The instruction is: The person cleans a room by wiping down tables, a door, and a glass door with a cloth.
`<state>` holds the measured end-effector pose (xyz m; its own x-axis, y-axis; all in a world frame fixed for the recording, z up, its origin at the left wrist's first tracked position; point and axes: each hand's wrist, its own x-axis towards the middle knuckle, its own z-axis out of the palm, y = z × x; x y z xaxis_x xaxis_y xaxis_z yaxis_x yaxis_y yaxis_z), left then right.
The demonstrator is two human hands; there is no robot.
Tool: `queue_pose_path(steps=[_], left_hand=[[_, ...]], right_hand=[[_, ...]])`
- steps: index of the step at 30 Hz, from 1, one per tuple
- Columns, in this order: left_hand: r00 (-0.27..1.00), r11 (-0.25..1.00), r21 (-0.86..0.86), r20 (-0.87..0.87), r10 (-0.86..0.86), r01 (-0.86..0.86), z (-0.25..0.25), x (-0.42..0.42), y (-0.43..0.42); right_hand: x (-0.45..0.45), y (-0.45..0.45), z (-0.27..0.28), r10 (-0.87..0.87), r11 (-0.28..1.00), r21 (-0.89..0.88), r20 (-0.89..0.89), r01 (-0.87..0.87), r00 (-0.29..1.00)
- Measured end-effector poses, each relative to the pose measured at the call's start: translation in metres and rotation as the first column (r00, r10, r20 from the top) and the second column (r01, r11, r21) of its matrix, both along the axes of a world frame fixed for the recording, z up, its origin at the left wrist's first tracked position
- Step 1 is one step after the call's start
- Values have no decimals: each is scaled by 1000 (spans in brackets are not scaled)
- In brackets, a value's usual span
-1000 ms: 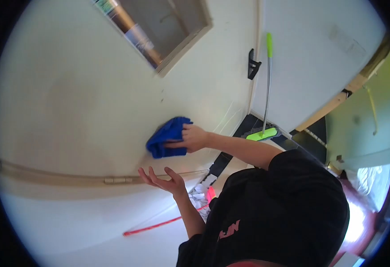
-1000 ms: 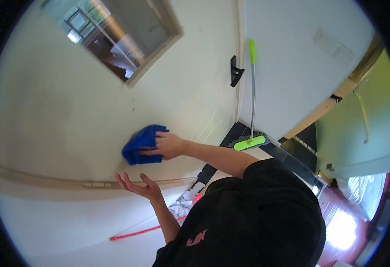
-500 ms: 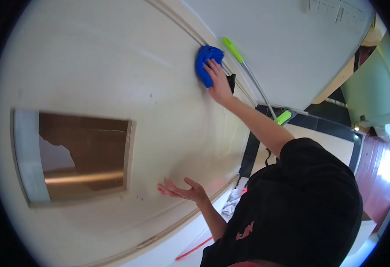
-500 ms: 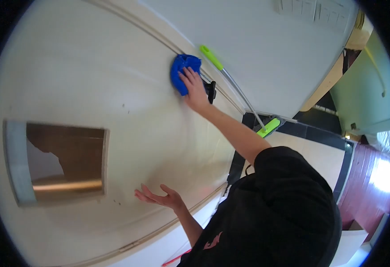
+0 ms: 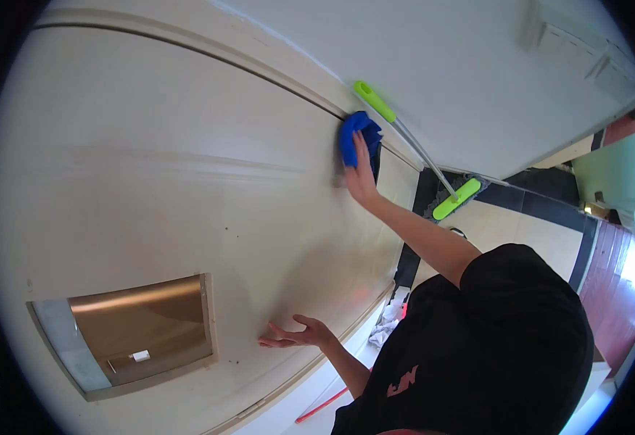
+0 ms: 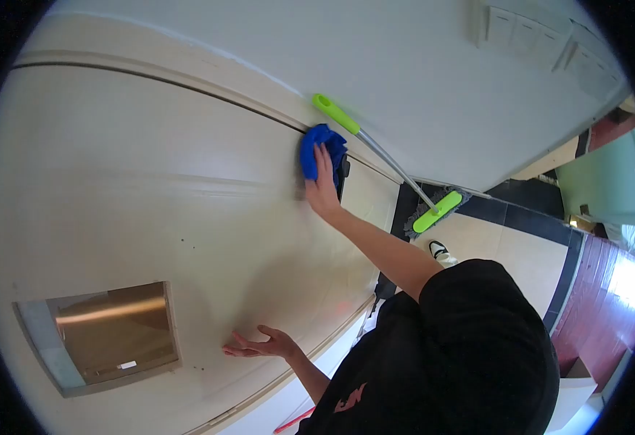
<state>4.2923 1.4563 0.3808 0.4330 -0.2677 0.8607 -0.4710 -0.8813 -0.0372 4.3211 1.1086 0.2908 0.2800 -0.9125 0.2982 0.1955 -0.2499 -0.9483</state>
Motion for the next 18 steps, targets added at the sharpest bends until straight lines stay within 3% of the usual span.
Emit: queue_pose_path(steps=[2,3,5,10,15,18], left_hand=[[1000,1000,-6,6,-5,5,2,-1,1],[1000,1000,-8,10,-23,23,3,-1,1],[1000,999,-18,4,-27,27,3,-4,2],[989,988,-74,-47,-138,135,13,-12,5],[950,942,-184,-85,-301,281,10,-19,41],[930,909,-278,-106,-352,312,-3,-23,75]], right_hand=[[8,-13,7,12,968,253,-28,-5,1000],[8,-12,5,26,969,245,-27,-18,999],[0,-7,-1,-10,998,60,-37,12,999],[-14,50,1,47,996,-75,-65,-52,997],[-25,167,14,168,980,-108,-2,-168,986],[-43,246,25,272,953,-127,-52,-277,961]])
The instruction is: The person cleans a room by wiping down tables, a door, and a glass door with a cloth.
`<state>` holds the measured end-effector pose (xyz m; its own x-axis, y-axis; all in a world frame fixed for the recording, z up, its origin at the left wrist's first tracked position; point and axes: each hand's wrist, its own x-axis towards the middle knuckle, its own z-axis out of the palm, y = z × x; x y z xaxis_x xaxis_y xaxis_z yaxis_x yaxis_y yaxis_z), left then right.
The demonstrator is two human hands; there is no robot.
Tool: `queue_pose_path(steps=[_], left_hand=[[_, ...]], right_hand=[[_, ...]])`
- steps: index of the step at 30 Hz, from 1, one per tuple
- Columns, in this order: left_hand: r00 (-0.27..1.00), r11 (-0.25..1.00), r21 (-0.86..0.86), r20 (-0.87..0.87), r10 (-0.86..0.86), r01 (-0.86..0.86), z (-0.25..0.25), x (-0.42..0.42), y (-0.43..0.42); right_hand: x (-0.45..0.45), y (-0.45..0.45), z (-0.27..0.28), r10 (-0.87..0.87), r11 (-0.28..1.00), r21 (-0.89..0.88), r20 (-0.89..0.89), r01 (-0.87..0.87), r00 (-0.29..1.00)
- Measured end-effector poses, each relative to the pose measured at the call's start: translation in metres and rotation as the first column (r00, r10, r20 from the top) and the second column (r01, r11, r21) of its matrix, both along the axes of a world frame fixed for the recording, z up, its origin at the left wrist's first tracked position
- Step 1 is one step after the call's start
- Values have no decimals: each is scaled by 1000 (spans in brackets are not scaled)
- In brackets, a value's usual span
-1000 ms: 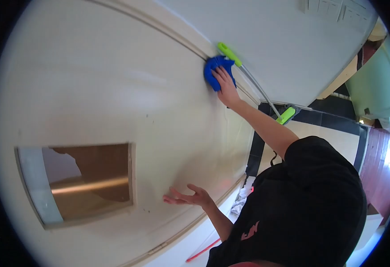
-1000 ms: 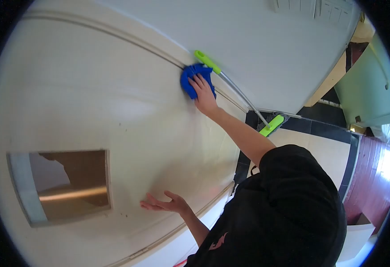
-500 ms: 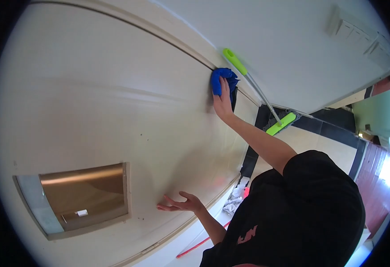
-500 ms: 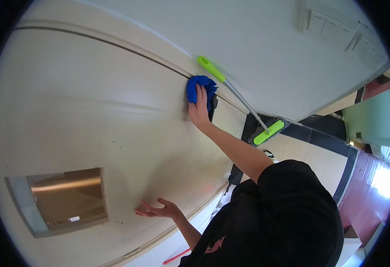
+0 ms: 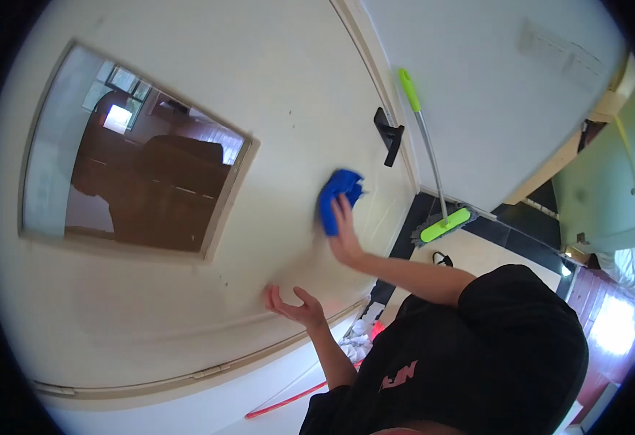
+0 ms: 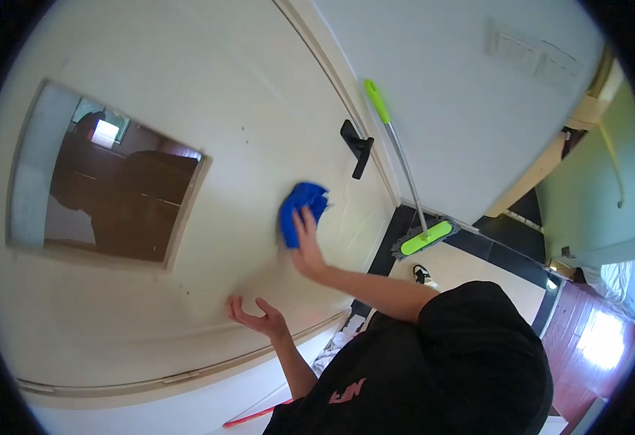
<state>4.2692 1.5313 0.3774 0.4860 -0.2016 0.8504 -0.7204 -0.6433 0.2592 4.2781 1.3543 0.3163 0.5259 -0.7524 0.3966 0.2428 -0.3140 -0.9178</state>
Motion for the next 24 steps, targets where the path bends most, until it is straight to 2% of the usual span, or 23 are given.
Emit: queue_pose_path(steps=[3,4,6,7,8,9,11,13,14,15,16,17,18,19,20,21,22,23,24], left_hand=[[985,994,-106,-169,-43,25,-26,-1,56],[980,992,-120,-195,-46,23,-28,-4,73],[967,991,-136,-248,-52,18,-34,-15,101],[963,991,-130,-267,-45,11,-43,-20,114],[940,991,-130,-332,-79,37,-54,-24,127],[918,990,-126,-382,-106,61,-63,-28,139],[894,971,-186,-394,-215,151,-101,-31,150],[864,966,-88,-431,-258,245,-145,-32,164],[806,952,-88,-512,-297,295,-152,-43,166],[738,936,-80,-593,-322,344,-156,-56,163],[634,912,-147,-676,-376,384,-161,-64,156],[512,886,-202,-753,-413,417,-169,-69,151],[451,831,-251,-743,-494,496,-193,-66,141],[380,757,-316,-716,-586,572,-216,-61,127],[270,743,-260,-817,-510,617,-230,-61,111],[168,723,-197,-901,-400,663,-245,-64,102],[-17,666,-267,-934,-357,697,-266,-67,91],[-193,614,-331,-940,-282,717,-285,-74,81],[-342,622,-327,-934,-99,712,-292,-83,80]], right_hand=[[-11,87,-15,117,993,-22,-50,-118,992],[-16,118,-20,123,991,-65,33,-121,992],[-32,169,-43,268,951,-142,-55,-274,962],[-53,184,-30,396,915,-51,-63,-399,916],[-70,189,-35,484,867,-81,-94,-491,870],[-85,193,-39,571,807,-107,-115,-581,813],[-104,177,-62,830,545,225,-277,-808,483],[-142,153,-101,705,705,253,-346,-662,618],[-167,135,-132,610,792,315,-421,-523,671],[-201,111,-154,496,858,440,-572,-266,653],[-239,83,-203,416,871,473,-568,-132,710],[-295,61,-177,341,769,593,-696,238,632],[-348,34,-199,216,662,603,-722,445,657],[-411,10,-300,-43,763,406,-744,503,666],[-472,7,-273,-242,432,448,-778,783,579],[-538,6,-290,-442,432,165,-818,887,368],[-594,16,-258,-495,332,137,-817,933,296],[-655,24,-267,-492,274,36,-854,961,172],[-705,38,-270,-536,22,126,-836,992,118]])
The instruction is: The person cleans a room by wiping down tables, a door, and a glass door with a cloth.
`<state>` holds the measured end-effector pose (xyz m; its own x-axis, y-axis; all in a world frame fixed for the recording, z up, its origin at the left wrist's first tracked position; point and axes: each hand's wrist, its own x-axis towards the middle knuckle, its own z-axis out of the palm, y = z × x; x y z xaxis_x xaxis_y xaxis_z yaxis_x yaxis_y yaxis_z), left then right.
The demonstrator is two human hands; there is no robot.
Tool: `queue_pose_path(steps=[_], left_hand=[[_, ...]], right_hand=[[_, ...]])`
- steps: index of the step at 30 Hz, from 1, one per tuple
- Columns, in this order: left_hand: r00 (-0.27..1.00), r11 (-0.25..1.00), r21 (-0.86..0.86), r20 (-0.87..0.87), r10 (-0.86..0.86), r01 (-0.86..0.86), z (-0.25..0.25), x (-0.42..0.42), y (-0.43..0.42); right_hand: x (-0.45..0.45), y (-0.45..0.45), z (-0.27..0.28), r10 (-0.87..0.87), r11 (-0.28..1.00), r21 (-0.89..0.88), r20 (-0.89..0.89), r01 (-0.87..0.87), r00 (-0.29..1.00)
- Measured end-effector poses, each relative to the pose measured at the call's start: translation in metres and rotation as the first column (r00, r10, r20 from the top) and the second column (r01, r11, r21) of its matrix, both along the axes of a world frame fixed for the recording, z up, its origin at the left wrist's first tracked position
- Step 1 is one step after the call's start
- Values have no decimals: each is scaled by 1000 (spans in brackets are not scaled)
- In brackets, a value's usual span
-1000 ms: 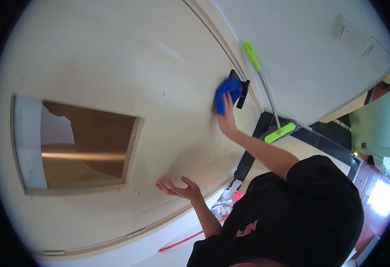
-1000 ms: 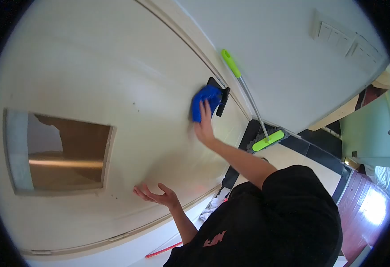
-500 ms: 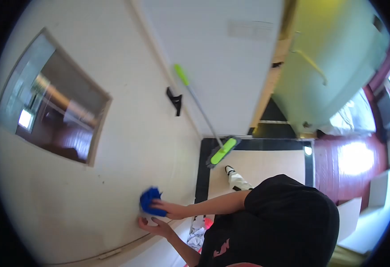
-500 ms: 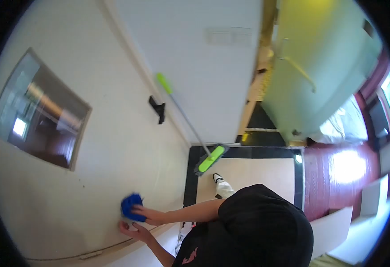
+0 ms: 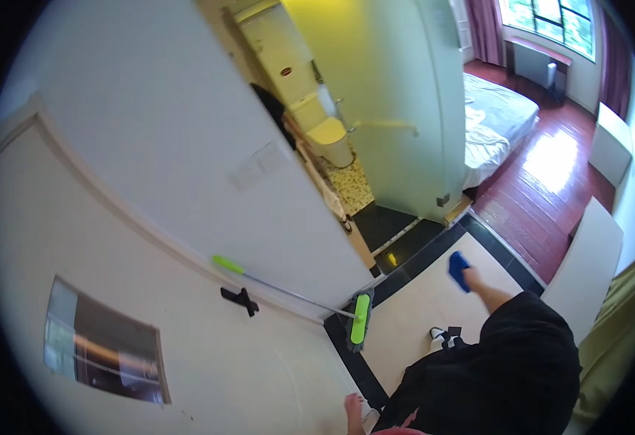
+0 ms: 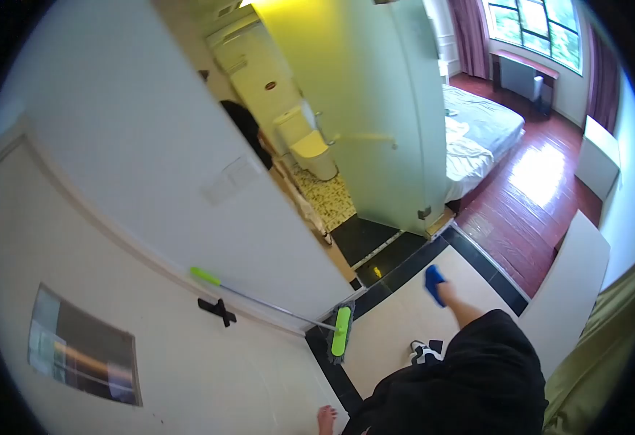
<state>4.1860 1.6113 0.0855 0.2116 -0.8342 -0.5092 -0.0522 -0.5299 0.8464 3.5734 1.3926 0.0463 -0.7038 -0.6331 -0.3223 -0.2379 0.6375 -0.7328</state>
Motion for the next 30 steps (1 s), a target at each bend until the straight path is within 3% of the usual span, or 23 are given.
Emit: queue_pose_path(steps=[1,2,3,4,5,6,7,8,10,12,14,18,19,20,21,22,23,25,26,30], left_hand=[[988,982,171,-146,-54,79,-7,-9,-8],[987,981,161,-141,-83,105,-24,-14,-10],[635,498,418,-643,-428,760,-37,-4,-30],[620,482,408,-637,-457,775,-44,-14,-46],[601,481,373,-603,-525,794,-48,-37,-69],[580,479,335,-566,-586,811,-49,-63,-91],[560,478,298,-526,-640,826,-47,-91,-112],[542,477,262,-480,-690,839,-42,-116,-134],[512,473,199,-381,-770,858,-28,-166,-171],[501,481,143,-262,-825,865,-10,-208,-206],[479,478,40,-82,-874,878,3,-263,-294],[403,408,-14,193,-895,913,4,-311,-367],[382,390,-14,226,-896,921,-1,-323,-356],[363,372,-13,253,-897,928,-8,-335,-341],[341,353,-11,279,-897,936,-19,-348,-326],[329,344,10,263,-907,939,-12,-365,-338],[440,486,204,233,-867,850,-8,-387,-352],[485,499,349,131,-864,794,-2,-437,-376],[472,474,327,91,-877,817,1,-459,-383],[320,319,222,31,-947,921,-2,-543,-408]], right_hand=[[-32,22,26,-130,990,-49,2,130,992],[-55,54,48,-153,980,-117,54,159,987],[-75,76,60,-171,965,-183,104,188,980],[-91,95,50,-176,930,-299,147,213,973],[-107,127,23,-176,878,-415,181,238,967],[-122,151,-37,-255,825,-420,321,378,912],[-133,187,-84,-315,925,-130,267,358,911],[-148,172,-74,-330,914,-149,269,377,905],[-120,207,-133,-366,863,-198,389,465,845],[-101,228,-154,-359,812,-235,520,534,775],[-62,214,-175,-292,731,-319,653,603,699],[-153,115,-183,-191,586,-270,871,765,453],[-186,70,-167,-186,560,-228,902,796,389],[-188,90,-154,-183,535,-184,928,824,326],[-219,44,-112,-275,607,-179,867,774,416],[-245,7,-46,-190,661,-256,852,706,488],[-275,-31,-9,-112,682,-310,851,662,513],[-317,-90,76,120,620,-386,907,683,404],[-322,-107,144,225,544,-428,903,721,367],[-326,-151,268,546,400,-560,782,726,303]])
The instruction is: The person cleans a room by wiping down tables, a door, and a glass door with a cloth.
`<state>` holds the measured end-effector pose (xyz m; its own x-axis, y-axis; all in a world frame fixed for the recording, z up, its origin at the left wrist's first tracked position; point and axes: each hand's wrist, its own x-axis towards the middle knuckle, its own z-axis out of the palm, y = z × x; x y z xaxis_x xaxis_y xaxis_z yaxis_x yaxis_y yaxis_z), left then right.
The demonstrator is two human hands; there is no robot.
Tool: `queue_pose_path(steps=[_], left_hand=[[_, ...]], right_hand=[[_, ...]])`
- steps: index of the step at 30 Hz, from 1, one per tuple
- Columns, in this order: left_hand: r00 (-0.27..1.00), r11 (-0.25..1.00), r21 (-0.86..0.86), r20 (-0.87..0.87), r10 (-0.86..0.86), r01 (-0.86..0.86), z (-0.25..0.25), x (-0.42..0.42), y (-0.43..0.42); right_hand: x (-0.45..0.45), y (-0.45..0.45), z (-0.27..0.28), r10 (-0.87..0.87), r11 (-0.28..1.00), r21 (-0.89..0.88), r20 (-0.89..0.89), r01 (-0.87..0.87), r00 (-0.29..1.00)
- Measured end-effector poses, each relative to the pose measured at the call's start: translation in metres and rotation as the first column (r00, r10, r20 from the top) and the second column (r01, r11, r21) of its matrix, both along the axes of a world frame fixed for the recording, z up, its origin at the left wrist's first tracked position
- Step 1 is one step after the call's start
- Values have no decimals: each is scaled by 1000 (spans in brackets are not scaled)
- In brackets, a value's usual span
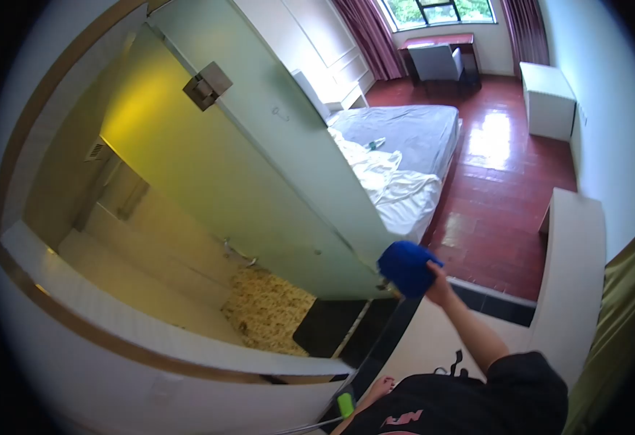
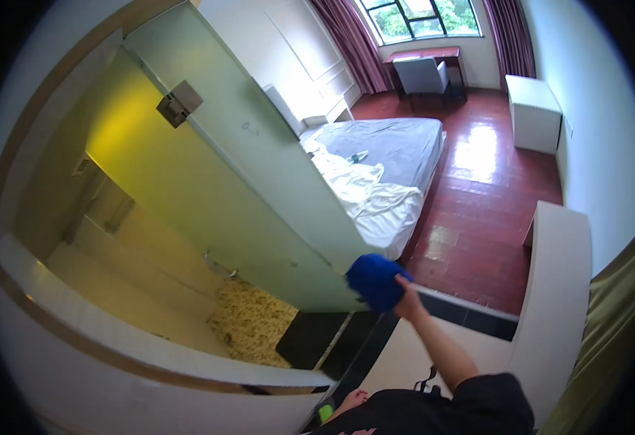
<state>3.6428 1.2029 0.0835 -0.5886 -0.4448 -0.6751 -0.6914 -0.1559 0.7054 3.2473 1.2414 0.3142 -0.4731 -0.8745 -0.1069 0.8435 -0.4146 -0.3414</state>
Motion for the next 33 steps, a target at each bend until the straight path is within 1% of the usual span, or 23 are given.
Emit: queue_pose_path(steps=[1,2,3,5,7,9,11,12,13,15,16,18,19,20,21,22,23,24,25,27,28,30,33], left_hand=[[999,999,-5,-12,-40,40,-2,-17,-6],[997,997,-26,-11,-77,77,-4,-32,-15],[994,993,-39,-6,-110,109,-6,-42,-20],[997,997,-19,19,-71,71,-18,-64,-35],[994,990,-92,-14,-107,106,-29,-83,-57],[994,984,-143,23,-108,110,-27,-106,-82],[996,998,-68,-85,2,-8,-31,-123,-108],[997,997,-77,-81,13,-19,-34,-131,-120],[996,996,-88,-81,26,-33,-37,-140,-134],[999,991,-134,35,-21,25,-34,-156,-163],[997,991,-118,51,-56,62,-42,-162,-178],[978,981,-87,136,-159,172,-47,-181,-211],[953,968,-64,200,-227,244,-44,-197,-225],[973,972,-140,161,-166,189,-54,-215,-240],[986,967,-218,129,-106,133,-61,-230,-253],[996,965,-248,28,-85,89,-56,-243,-264],[996,958,-283,-71,-63,40,-45,-268,-285],[986,948,-319,-162,-44,-11,-21,-288,-300],[968,934,-351,-250,-25,-67,13,-304,-306],[910,894,-414,-414,-17,-171,105,-331,-320],[912,883,-422,-410,17,-206,135,-337,-318],[841,802,-474,-537,64,-364,193,-346,-325],[796,588,-627,-603,50,-511,276,-353,-324]], right_hand=[[5,-4,10,21,999,-47,-34,-22,999],[9,-9,5,69,997,-27,15,-69,997],[16,-11,-8,118,993,-3,72,-118,990],[30,-10,-46,135,987,59,174,-147,975],[35,3,-85,98,981,140,221,-131,970],[18,11,-102,55,971,210,257,-112,965],[-17,17,-103,-115,950,305,171,58,979],[-37,13,-86,-210,919,353,57,177,976],[-64,3,-76,-281,902,350,30,253,959],[-111,-32,-21,-395,755,448,-273,479,877],[-127,-51,16,-385,748,454,-298,484,874],[-147,-102,92,-201,544,474,-728,693,655],[-156,-132,116,-223,605,226,-873,763,435],[-160,-162,137,-263,657,-27,-945,753,195],[-162,-195,166,-252,599,-360,-933,715,-258],[-150,-221,210,-211,691,-445,-878,570,-430],[-139,-246,232,-206,747,-467,-839,472,-504],[-137,-277,232,-176,795,-452,-811,406,-559],[-132,-307,232,-204,835,-452,-784,315,-586],[-120,-361,219,-156,876,-405,-751,261,-642],[-122,-376,205,-189,883,-412,-752,227,-632],[-122,-400,179,-323,756,-577,-739,308,-591],[-139,-419,200,-437,682,-681,-671,265,-599]])
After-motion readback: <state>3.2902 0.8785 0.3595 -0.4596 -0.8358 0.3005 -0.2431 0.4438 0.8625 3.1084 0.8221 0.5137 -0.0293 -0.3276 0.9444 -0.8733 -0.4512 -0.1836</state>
